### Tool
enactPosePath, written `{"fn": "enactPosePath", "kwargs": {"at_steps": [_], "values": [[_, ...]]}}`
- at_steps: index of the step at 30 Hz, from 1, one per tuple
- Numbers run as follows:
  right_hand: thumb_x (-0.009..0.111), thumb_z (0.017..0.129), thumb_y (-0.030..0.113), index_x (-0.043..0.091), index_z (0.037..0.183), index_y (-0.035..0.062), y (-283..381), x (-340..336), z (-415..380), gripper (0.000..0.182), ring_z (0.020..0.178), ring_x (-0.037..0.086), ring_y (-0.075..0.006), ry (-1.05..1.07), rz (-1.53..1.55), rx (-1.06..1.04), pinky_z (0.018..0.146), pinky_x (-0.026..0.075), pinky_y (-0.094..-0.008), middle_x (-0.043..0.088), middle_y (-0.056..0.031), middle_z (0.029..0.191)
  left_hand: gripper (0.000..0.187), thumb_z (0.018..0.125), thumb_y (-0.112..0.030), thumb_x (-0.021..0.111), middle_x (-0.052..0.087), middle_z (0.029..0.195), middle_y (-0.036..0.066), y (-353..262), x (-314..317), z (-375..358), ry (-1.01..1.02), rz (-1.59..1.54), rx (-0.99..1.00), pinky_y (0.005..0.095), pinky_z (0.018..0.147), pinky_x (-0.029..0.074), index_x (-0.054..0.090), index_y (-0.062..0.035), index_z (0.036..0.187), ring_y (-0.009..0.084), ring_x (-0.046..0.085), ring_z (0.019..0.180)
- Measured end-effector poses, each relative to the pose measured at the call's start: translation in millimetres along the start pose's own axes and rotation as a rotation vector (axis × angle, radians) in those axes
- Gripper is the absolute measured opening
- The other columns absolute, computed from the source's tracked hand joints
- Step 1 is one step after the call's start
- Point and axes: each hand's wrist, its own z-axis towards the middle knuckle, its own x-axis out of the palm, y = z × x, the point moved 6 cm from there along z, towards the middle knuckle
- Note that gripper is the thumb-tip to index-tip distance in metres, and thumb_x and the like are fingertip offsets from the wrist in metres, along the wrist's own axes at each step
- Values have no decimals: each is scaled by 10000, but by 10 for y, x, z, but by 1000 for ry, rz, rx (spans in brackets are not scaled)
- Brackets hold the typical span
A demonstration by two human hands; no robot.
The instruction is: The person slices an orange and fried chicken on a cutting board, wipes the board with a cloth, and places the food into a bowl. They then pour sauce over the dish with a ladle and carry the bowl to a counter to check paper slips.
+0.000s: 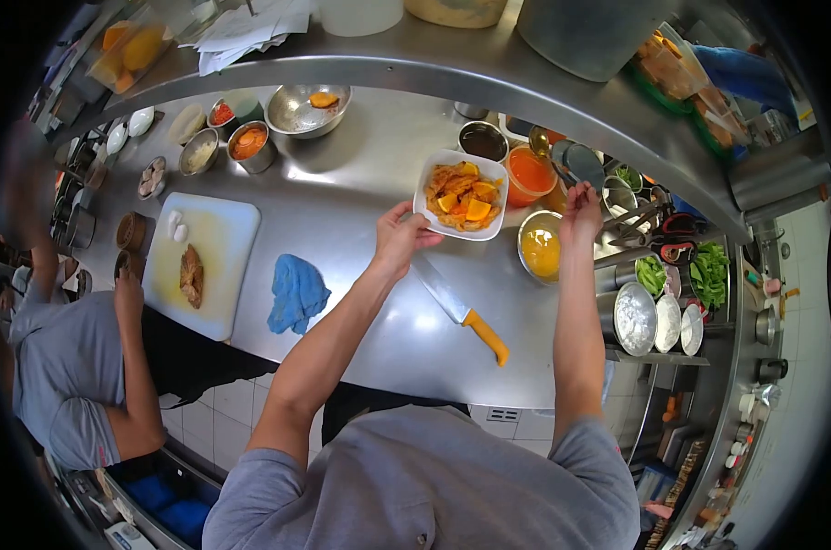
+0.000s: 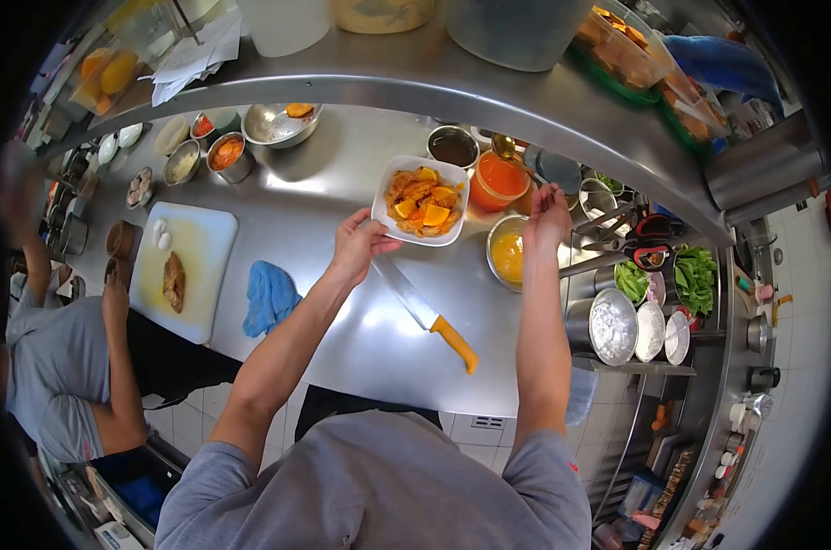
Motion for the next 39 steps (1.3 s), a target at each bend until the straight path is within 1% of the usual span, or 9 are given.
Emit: {"fn": "enactPosePath", "kwargs": {"at_steps": [7, 11, 14, 15, 21, 26, 32, 36, 39], "values": [[582, 1041, 136, 602, 1146, -41, -488, -261, 425, 207, 778, 694, -198, 174, -514, -217, 741, 628, -347, 684, -127, 934, 377, 855, 21, 570, 696, 1012, 201, -143, -232, -234, -43, -9, 10, 332, 712, 655, 556, 102, 1223, 271, 740, 804], [612, 989, 60, 595, 1183, -30, -739, -461, 509, 215, 748, 692, -177, 240, -557, -125, 696, 618, -319, 697, -121, 967, 386, 852, 28, 573, 705, 1008, 199, -236, -535, -459, -95, 9, 13, 326, 711, 655, 562, 103, 1230, 270, 742, 790], [657, 912, 54, 322, 1483, 12, -340, -271, -175, 663, 662, 654, -142, 348, -1027, -92, 549, 537, -280, 679, -96, 892, 412, 856, 39, 567, 708, 1011, 201, -249, -946, -793, -172, 19, 26, 326, 706, 657, 555, 103, 1262, 268, 744, 780], [630, 930, 40, 276, 1502, 27, -346, -399, -397, 673, 619, 632, -143, 179, -951, -78, 515, 517, -266, 663, -96, 870, 424, 860, 45, 559, 709, 1018, 201, -229, -1117, -942, -195, 24, 38, 328, 703, 658, 546, 104, 1279, 271, 746, 779], [629, 1003, 116, 573, 1278, 64, -1002, -698, -1759, 285, 660, 616, -88, 438, -964, 19, 544, 507, -239, 662, -27, 878, 461, 847, 56, 576, 729, 953, 200, 115, -2040, -2043, -420, 39, 41, 333, 689, 653, 547, 99, 1305, 268, 746, 712], [607, 1010, 110, 635, 1185, 42, -1620, -443, -2920, 189, 701, 619, -77, 706, -1039, 314, 601, 524, -237, 666, -14, 876, 450, 849, 56, 579, 734, 979, 207, 541, -2443, -2944, -594, -85, 40, 336, 669, 653, 547, 98, 1296, 276, 750, 701], [632, 990, 123, 671, 1110, 10, -1962, -88, -3978, 169, 731, 672, -113, 1434, -1234, 133, 611, 533, -272, 712, -69, 905, 437, 854, 55, 583, 734, 980, 198, 977, -2542, -3709, -688, -196, 96, 325, 665, 654, 553, 91, 1288, 262, 752, 736], [628, 987, 108, 672, 1111, -9, -2053, 19, -4324, 176, 777, 674, -98, 1534, -1190, 106, 628, 539, -280, 714, -81, 895, 429, 856, 58, 584, 734, 967, 195, 1062, -2460, -4137, -755, -298, 172, 324, 675, 654, 559, 94, 1283, 253, 750, 736], [619, 993, 102, 664, 1097, -18, -2196, -4, -4495, 165, 759, 655, -86, 1510, -1096, 317, 626, 534, -264, 699, -70, 885, 418, 863, 61, 572, 733, 953, 191, 1158, -2440, -4406, -823, -295, 198, 323, 676, 652, 570, 86, 1280, 241, 750, 751]]}}
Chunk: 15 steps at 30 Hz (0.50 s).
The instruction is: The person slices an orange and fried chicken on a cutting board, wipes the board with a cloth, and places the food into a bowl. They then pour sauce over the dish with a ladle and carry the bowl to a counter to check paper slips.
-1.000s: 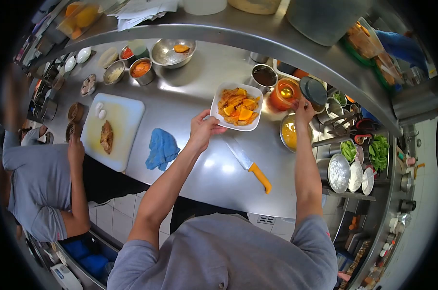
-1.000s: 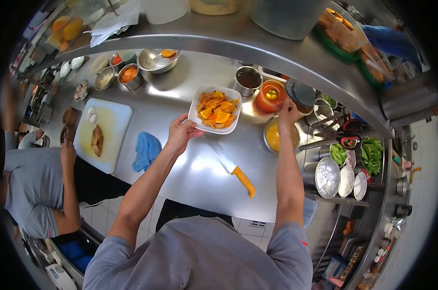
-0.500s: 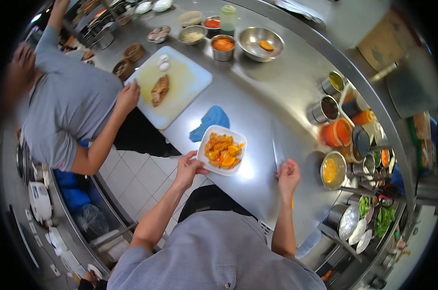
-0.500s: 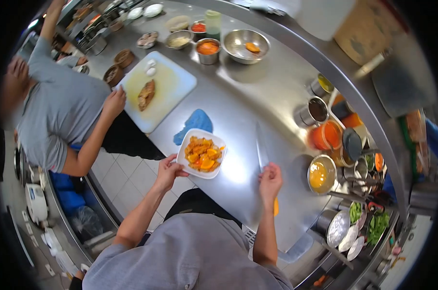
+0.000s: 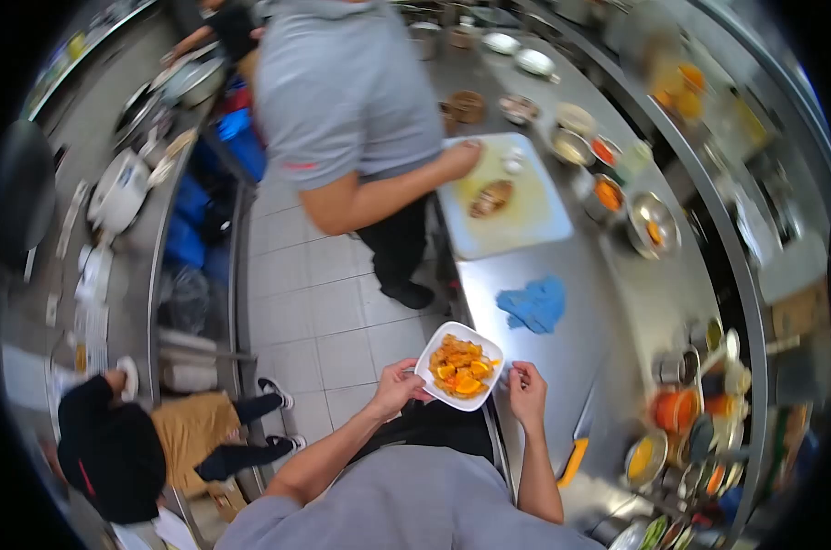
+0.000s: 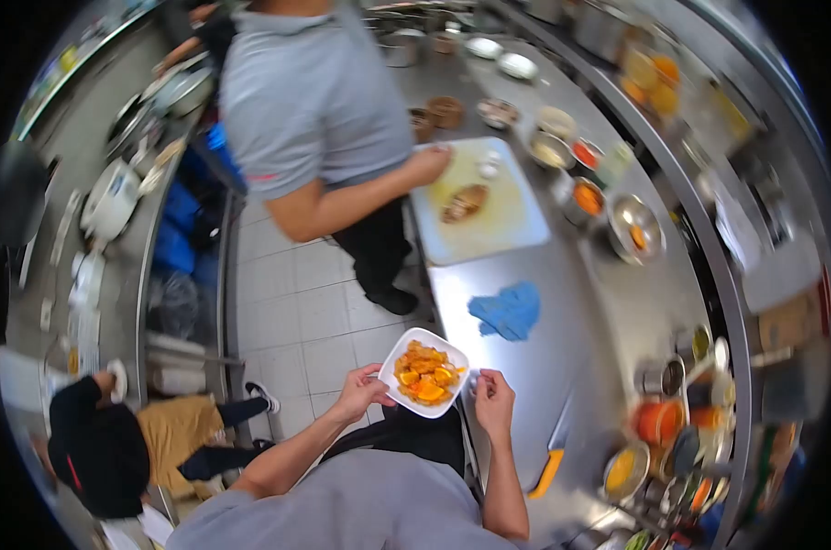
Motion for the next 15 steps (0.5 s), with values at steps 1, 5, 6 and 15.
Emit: {"fn": "enactPosePath", "kwargs": {"at_steps": [1, 5, 6, 15], "values": [[617, 994, 101, 662, 1089, -16, 4, 88, 10, 157, 745, 646, -83, 54, 3, -11, 621, 526, -257, 690, -58, 868, 415, 865, 60, 570, 732, 950, 191, 6, -62, -70, -13, 1, 22, 324, 676, 651, 573, 84, 1279, 240, 751, 757], [605, 998, 87, 658, 1059, 6, -56, 435, 136, 114, 674, 598, -66, 315, 0, -47, 596, 485, -228, 650, -3, 773, 423, 863, 40, 588, 717, 910, 165, 64, -259, -375, -157, -75, 82, 310, 666, 644, 579, 76, 1284, 210, 730, 724], [596, 998, 80, 662, 1059, 14, -41, 526, 169, 111, 656, 589, -59, 379, -34, -73, 582, 468, -227, 644, 8, 741, 443, 848, 39, 595, 710, 917, 154, 121, -308, -435, -189, -109, 76, 300, 657, 641, 581, 65, 1290, 198, 721, 720], [667, 947, 100, 670, 1098, -12, 425, 1332, 368, 188, 730, 675, -184, 906, -310, -252, 695, 546, -324, 722, -130, 840, 471, 804, 76, 605, 709, 929, 145, 616, -544, -1518, -561, -326, 123, 323, 654, 653, 589, 61, 1275, 232, 736, 740]]}}
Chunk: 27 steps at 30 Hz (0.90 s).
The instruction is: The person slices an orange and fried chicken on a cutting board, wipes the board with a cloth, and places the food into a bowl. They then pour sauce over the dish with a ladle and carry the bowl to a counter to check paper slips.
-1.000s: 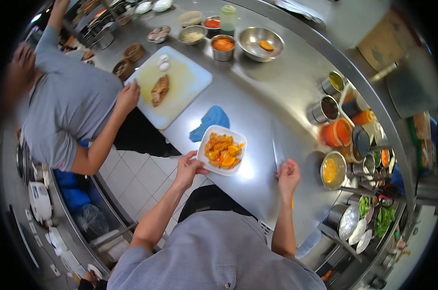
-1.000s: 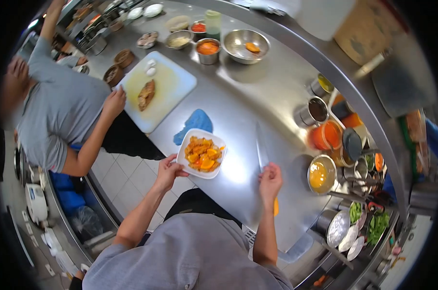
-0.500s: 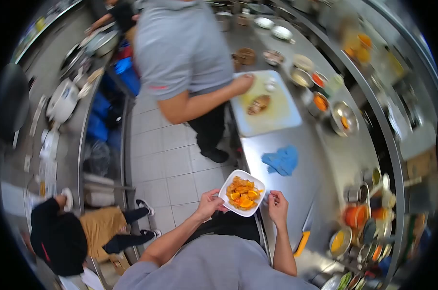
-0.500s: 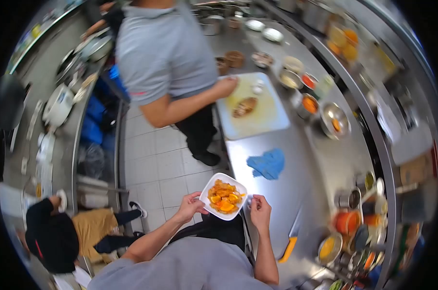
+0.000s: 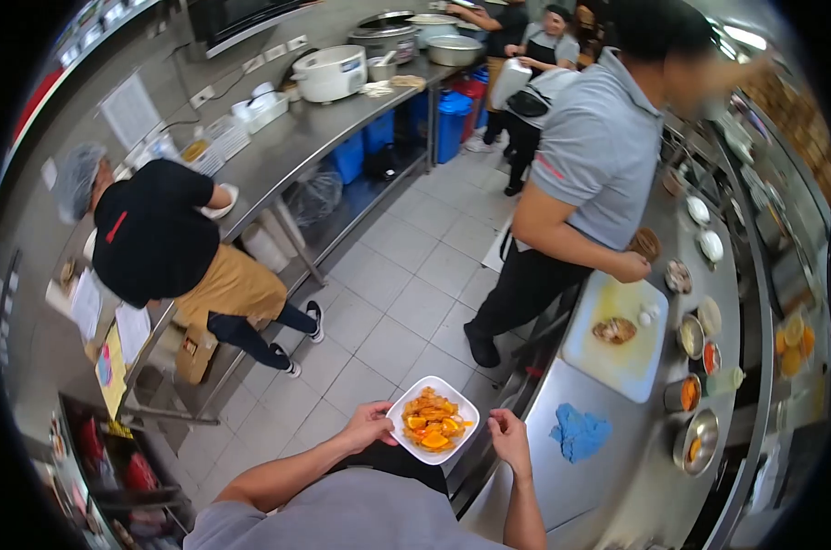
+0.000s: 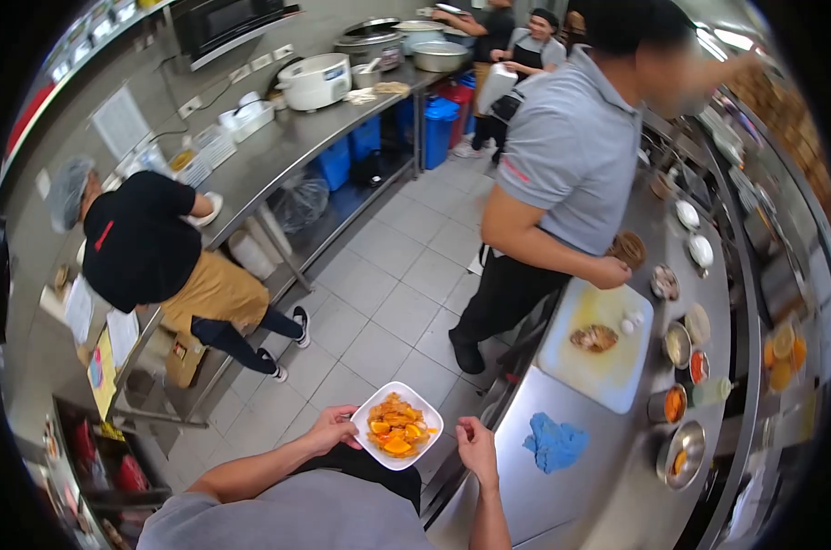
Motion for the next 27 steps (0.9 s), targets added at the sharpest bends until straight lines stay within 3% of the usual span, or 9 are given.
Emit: {"fn": "enactPosePath", "kwargs": {"at_steps": [3, 6, 10, 14, 20, 22, 23, 27], "values": [[677, 944, 112, 671, 1100, -16, 20, 179, 211, 202, 752, 688, -195, 56, -50, -48, 708, 550, -333, 728, -145, 864, 506, 817, 69, 600, 716, 953, 159, 97, -275, -335, -93, -83, 35, 308, 648, 647, 566, 66, 1321, 235, 737, 725], [664, 957, 86, 668, 1097, -16, 50, 548, 343, 173, 727, 655, -126, 158, -88, -136, 680, 539, -283, 712, -78, 834, 494, 828, 73, 598, 720, 960, 175, 329, -633, -654, -205, -191, 87, 312, 647, 649, 562, 68, 1321, 252, 743, 731], [669, 955, 105, 665, 1121, -17, 549, 1191, 260, 205, 731, 656, -126, 358, -224, -247, 689, 541, -293, 716, -95, 838, 454, 845, 61, 591, 724, 951, 189, 588, -1053, -1203, -349, -349, 133, 322, 652, 649, 568, 65, 1298, 260, 745, 706], [683, 929, 113, 674, 1131, -17, 859, 2022, 57, 241, 796, 716, -222, 619, -276, -241, 738, 570, -353, 736, -160, 914, 423, 843, 33, 602, 724, 955, 199, 837, -1525, -1803, -487, -464, 232, 327, 654, 647, 582, 65, 1265, 269, 745, 702], [665, 976, 115, 629, 1215, 7, 1593, 3643, -723, 265, 822, 688, -155, 1084, -196, -126, 662, 570, -281, 704, -81, 954, 413, 847, 24, 603, 722, 938, 183, 1245, -2391, -2973, -715, -681, 334, 323, 654, 644, 590, 68, 1257, 259, 740, 713], [663, 978, 113, 628, 1210, 3, 1873, 4215, -1098, 259, 821, 684, -154, 1177, -221, -146, 665, 573, -285, 704, -84, 950, 412, 849, 22, 603, 722, 932, 177, 1523, -2679, -3388, -800, -752, 357, 319, 652, 643, 589, 71, 1258, 253, 738, 714], [662, 978, 112, 627, 1207, 1, 2269, 4588, -1298, 256, 821, 682, -153, 1220, -258, -113, 667, 575, -287, 703, -85, 948, 412, 850, 22, 602, 722, 930, 174, 1384, -3007, -3725, -826, -801, 333, 318, 651, 642, 588, 72, 1258, 249, 737, 714], [657, 977, 101, 620, 1213, 2, 2446, 5968, -2228, 259, 804, 677, -148, 1459, -261, -74, 671, 575, -290, 705, -87, 951, 408, 853, 24, 597, 723, 927, 179, 1958, -3734, -4696, -1047, -901, 439, 318, 652, 639, 585, 78, 1257, 232, 738, 717]]}}
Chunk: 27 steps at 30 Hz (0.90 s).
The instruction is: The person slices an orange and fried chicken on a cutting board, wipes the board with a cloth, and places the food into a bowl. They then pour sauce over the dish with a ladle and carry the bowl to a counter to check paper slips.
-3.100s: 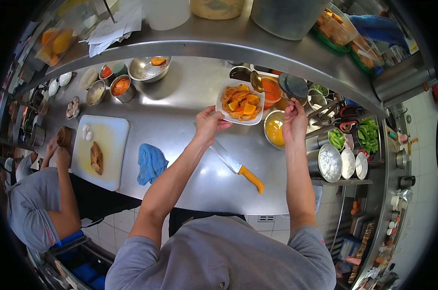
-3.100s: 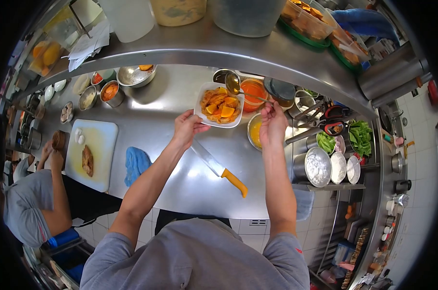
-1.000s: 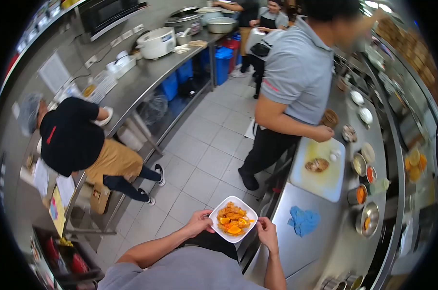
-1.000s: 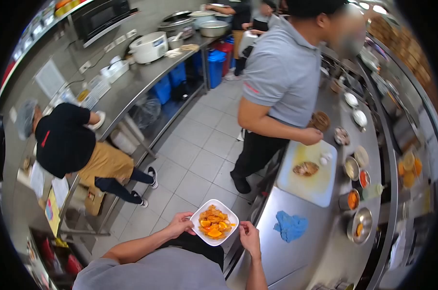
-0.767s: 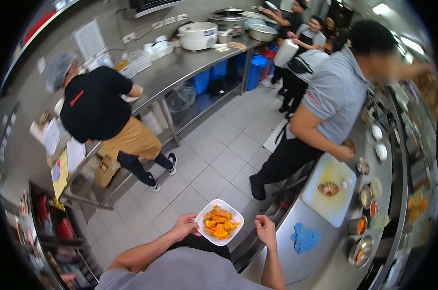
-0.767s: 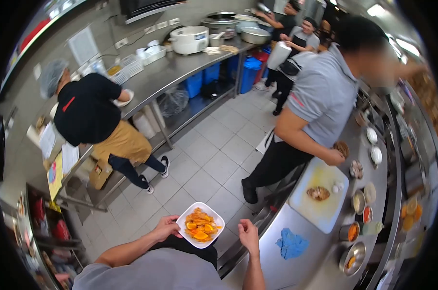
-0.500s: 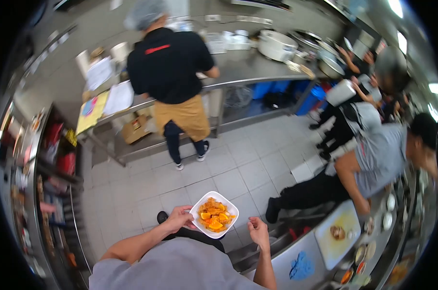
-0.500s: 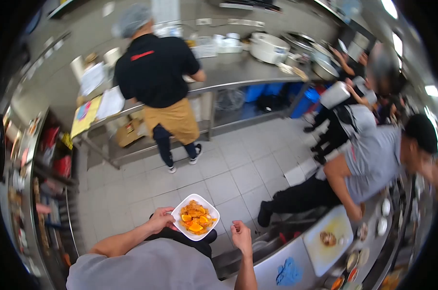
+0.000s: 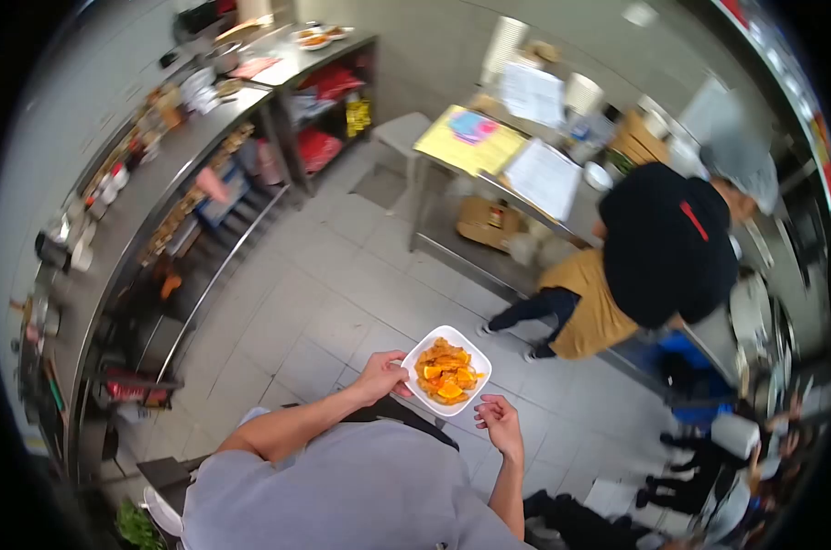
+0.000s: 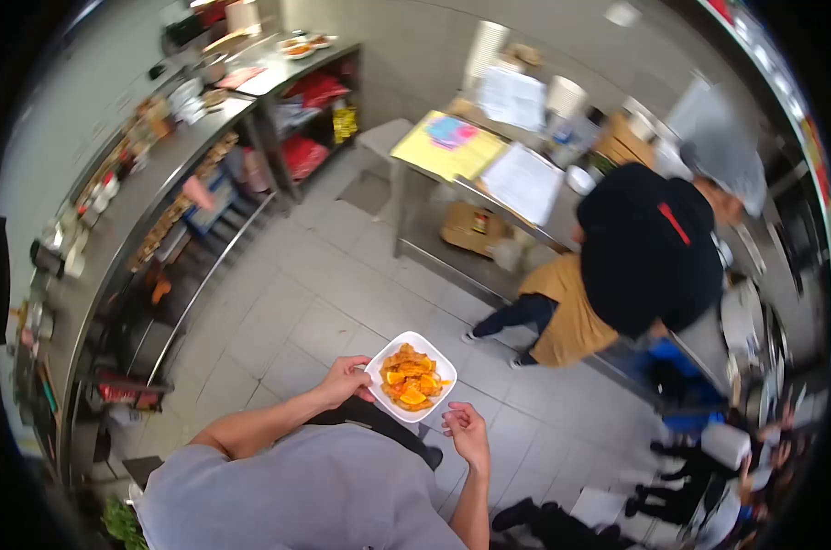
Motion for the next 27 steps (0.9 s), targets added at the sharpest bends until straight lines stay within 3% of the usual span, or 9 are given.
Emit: {"fn": "enactPosePath", "kwargs": {"at_steps": [2, 3, 8, 11, 17, 20, 23, 27], "values": [[648, 976, 87, 618, 1216, 2, 172, 407, 487, 256, 801, 675, -144, 73, -27, 15, 671, 575, -292, 706, -86, 953, 415, 851, 31, 586, 720, 927, 196, -269, -422, 18, -92, -40, 42, 328, 674, 647, 572, 92, 1261, 244, 737, 718], [646, 974, 82, 618, 1216, 5, 700, 369, 724, 256, 799, 675, -143, 135, -32, 93, 671, 574, -291, 706, -86, 958, 421, 850, 33, 584, 718, 931, 197, -839, -315, 49, -180, -66, -8, 333, 678, 649, 567, 94, 1266, 247, 737, 725], [670, 942, 96, 637, 1193, 14, 713, 1154, 1810, 266, 790, 675, -140, 344, -326, 101, 678, 567, -300, 712, -84, 933, 453, 841, 43, 576, 707, 968, 204, -1085, -1432, -93, -455, -243, 122, 353, 685, 655, 540, 106, 1288, 278, 738, 773], [698, 919, 138, 652, 1154, 6, 806, 1598, 2427, 273, 791, 678, -152, 442, -730, -120, 690, 562, -330, 716, -93, 884, 466, 835, 56, 567, 704, 973, 212, -1250, -2072, -265, -608, -346, 197, 350, 677, 660, 528, 111, 1296, 296, 743, 797], [686, 903, 191, 652, 1130, 1, 1482, 2940, 3426, 297, 841, 719, -312, 679, -1019, -276, 773, 559, -425, 736, -171, 907, 412, 832, 70, 560, 716, 964, 210, -1509, -3238, -553, -871, -529, 332, 370, 669, 671, 547, 95, 1244, 302, 751, 748], [648, 887, 163, 638, 1120, 8, 2010, 3589, 4063, 280, 919, 700, -402, 783, -1131, -371, 812, 545, -486, 726, -210, 907, 381, 835, 68, 551, 719, 942, 209, -1932, -3525, -517, -1008, -587, 396, 372, 654, 667, 552, 92, 1215, 304, 752, 722], [632, 885, 151, 621, 1117, -1, 2402, 4270, 4703, 277, 958, 681, -438, 897, -1118, -455, 839, 536, -517, 722, -231, 957, 366, 836, 61, 542, 717, 935, 214, -2277, -3905, -468, -1114, -601, 447, 378, 654, 667, 550, 94, 1200, 306, 751, 712], [632, 901, 134, 612, 1145, -7, 3026, 5253, 5251, 282, 895, 688, -435, 937, -1130, -770, 797, 538, -505, 718, -229, 895, 361, 840, 45, 540, 715, 938, 218, -2669, -4458, -486, -1176, -662, 525, 379, 665, 667, 547, 95, 1197, 306, 750, 708]]}}
